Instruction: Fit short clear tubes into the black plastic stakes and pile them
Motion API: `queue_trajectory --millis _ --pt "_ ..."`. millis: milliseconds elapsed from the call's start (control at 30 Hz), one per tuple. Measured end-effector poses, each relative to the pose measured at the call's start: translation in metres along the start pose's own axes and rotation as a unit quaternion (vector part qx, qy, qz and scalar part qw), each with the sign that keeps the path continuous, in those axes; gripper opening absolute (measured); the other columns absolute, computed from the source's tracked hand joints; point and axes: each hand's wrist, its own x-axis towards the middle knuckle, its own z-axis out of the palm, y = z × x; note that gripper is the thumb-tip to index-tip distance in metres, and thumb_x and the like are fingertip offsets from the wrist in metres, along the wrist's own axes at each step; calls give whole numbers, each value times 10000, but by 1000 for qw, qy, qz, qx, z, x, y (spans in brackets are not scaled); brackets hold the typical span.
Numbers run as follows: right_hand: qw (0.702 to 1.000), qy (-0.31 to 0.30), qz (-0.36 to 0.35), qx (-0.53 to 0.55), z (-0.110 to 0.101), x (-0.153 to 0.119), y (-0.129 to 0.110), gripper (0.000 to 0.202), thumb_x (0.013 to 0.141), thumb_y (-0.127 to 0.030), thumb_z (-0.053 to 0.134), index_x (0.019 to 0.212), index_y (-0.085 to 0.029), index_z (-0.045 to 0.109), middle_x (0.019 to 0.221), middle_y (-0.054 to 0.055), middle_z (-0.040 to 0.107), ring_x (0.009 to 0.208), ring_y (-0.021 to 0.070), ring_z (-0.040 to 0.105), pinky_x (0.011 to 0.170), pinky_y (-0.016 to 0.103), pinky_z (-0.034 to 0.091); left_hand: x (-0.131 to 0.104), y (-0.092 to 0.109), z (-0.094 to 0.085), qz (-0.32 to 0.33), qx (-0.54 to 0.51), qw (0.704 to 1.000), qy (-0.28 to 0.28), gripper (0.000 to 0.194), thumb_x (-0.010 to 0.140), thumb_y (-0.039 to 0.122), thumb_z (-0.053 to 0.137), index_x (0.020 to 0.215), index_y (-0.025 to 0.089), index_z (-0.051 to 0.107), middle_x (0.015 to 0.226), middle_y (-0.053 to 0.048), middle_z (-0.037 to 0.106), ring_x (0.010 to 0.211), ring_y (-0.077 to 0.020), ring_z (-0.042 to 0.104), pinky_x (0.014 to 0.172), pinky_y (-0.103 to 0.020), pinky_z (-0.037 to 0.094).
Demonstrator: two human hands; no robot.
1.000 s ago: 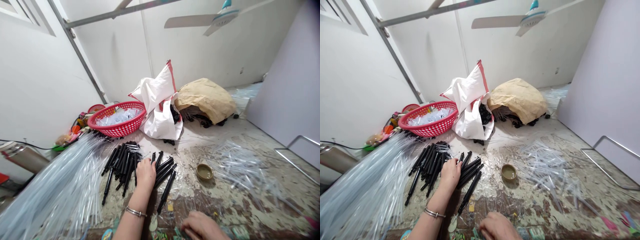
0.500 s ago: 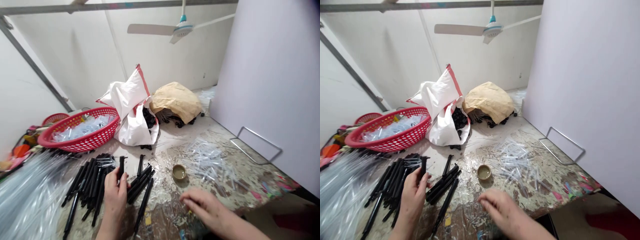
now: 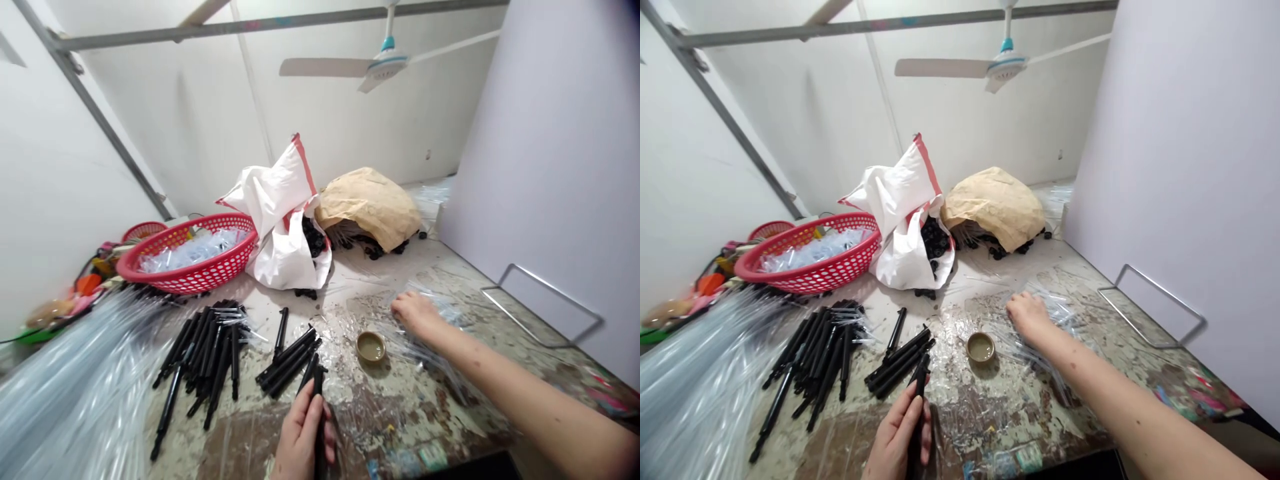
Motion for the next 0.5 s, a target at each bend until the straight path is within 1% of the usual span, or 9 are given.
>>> queue_trajectory --millis 67,100,167,233,300,367,400,433,500 --pt "1000 6 -1 8 2 0 2 170 762 -129 543 668 -181 675 800 96 647 856 244 519 680 313 342 0 3 -2 9 -3 1000 -19 481 730 472 630 1084 151 574 701 -22 613 430 -74 521 434 -191 402" --pt "1000 12 1 16 1 1 4 155 770 -147 543 697 -187 674 830 91 650 867 243 519 686 314 343 0 4 -3 11 -1 1000 -29 436 742 449 627 1053 147 581 744 -39 629 447 -71 531 455 -191 412" --pt "999 28 12 38 -5 1 8 148 805 -193 517 787 -188 665 903 92 651 887 237 525 701 316 359 0 5 -3 10 2 999 -46 389 745 416 636 1018 143 586 802 -57 639 458 -60 517 445 -181 402" --pt "997 40 25 64 -16 -1 10 204 860 -227 442 899 -181 637 922 84 654 847 202 550 695 299 388 0 4 -2 1 -2 999 -48 441 725 409 659 1070 150 567 815 -57 634 471 -64 502 397 -169 367" --pt "992 36 26 114 -28 -7 6 264 902 -268 367 986 -190 605 850 46 664 746 154 573 654 266 416 1 3 -3 -4 -9 999 -40 569 703 408 683 1188 164 512 817 -53 627 495 -76 501 366 -161 336" --pt "981 8 2 193 -35 -16 -2 283 904 -330 374 1001 -211 612 779 12 661 677 134 579 618 249 431 1 2 -4 -3 -14 999 -37 664 711 401 681 1288 178 441 828 -56 626 507 -75 493 364 -157 318" --pt "974 -5 -22 227 -36 -22 -8 282 892 -355 401 983 -219 631 776 9 658 675 136 581 613 253 434 1 1 -5 -1 -15 999 -39 664 730 401 664 1310 181 426 830 -58 628 498 -65 477 372 -155 313" --pt "968 -4 -52 246 -35 -28 -15 274 879 -363 428 953 -226 653 783 13 655 682 142 580 613 261 434 1 1 -5 3 -15 999 -43 639 757 403 637 1317 181 426 827 -60 630 483 -53 456 381 -155 309" --pt "965 38 -108 234 -28 -37 -28 242 862 -328 462 869 -239 687 788 17 643 686 148 566 622 274 421 0 1 -6 11 -11 999 -52 577 806 407 578 1317 181 437 807 -58 634 454 -34 414 402 -157 311"
